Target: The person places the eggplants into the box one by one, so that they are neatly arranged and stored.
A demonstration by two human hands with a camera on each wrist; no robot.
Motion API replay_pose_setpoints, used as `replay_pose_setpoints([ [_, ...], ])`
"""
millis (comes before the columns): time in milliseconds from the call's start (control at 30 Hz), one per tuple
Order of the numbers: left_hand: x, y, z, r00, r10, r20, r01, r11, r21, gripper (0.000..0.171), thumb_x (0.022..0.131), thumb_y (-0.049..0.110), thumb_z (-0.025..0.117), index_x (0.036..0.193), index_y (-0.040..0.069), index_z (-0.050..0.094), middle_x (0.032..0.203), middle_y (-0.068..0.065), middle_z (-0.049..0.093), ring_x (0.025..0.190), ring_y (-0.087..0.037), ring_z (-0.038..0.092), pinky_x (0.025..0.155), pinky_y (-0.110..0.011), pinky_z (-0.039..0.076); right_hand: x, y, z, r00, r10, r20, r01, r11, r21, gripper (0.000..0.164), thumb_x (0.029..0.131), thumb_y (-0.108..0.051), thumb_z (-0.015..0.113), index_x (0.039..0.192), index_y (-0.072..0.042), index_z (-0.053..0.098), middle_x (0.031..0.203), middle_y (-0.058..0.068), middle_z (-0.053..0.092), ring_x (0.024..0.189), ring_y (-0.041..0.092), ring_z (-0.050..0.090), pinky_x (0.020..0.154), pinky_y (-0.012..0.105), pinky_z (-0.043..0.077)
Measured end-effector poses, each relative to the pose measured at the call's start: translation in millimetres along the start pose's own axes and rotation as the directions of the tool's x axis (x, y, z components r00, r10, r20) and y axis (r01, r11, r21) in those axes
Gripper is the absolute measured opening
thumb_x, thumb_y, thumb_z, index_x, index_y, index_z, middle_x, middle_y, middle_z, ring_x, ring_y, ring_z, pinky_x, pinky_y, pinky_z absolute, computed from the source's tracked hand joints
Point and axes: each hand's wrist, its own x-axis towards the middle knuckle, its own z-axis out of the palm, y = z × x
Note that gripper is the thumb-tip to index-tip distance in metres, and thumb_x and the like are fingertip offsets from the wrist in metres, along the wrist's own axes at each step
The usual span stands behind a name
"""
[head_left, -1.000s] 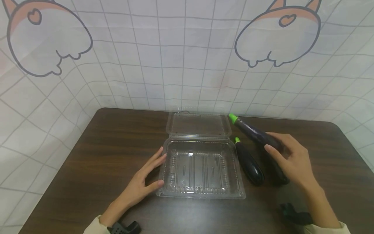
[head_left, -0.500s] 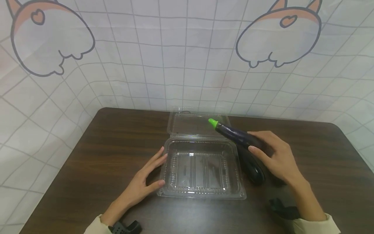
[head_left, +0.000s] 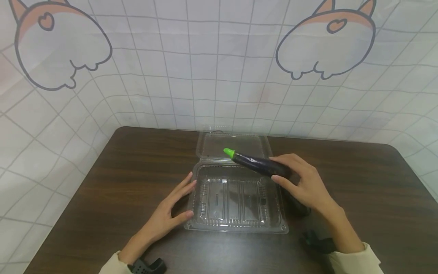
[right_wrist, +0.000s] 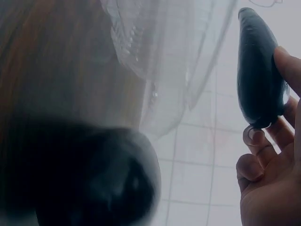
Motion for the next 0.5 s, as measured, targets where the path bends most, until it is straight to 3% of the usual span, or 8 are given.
replay_pose_setpoints([
  [200,0.2,0.7,0.6,1.000,-0.009,0.008,0.009,1.000,-0.005,0.069,0.088,0.022,0.068,0.148,0.011,0.036,0.159,-0.004,0.016,0.130,-0.022,0.044,0.104,-0.064,0.021,3.4,0.2,12.4,0.999,-0.024,0.048,0.024,1.000,-0.004,0.049,0.083,-0.017,0.075,0.129,-0.023,0.059,0.121,-0.007,0.059,0.113,0.014,0.054,0.092,0.042,0.044],
  [500,0.8,1.3,-0.4,0.999,-0.031,0.016,0.031,0.999,-0.017,0.070,0.086,0.017,0.069,0.148,0.013,0.036,0.159,-0.002,0.015,0.131,-0.021,0.043,0.104,-0.066,0.020,6.8,-3.9,26.6,0.994,-0.025,0.106,0.028,0.999,-0.028,0.049,0.083,-0.027,0.075,0.129,-0.024,0.058,0.124,-0.005,0.058,0.118,0.017,0.051,0.096,0.046,0.043],
])
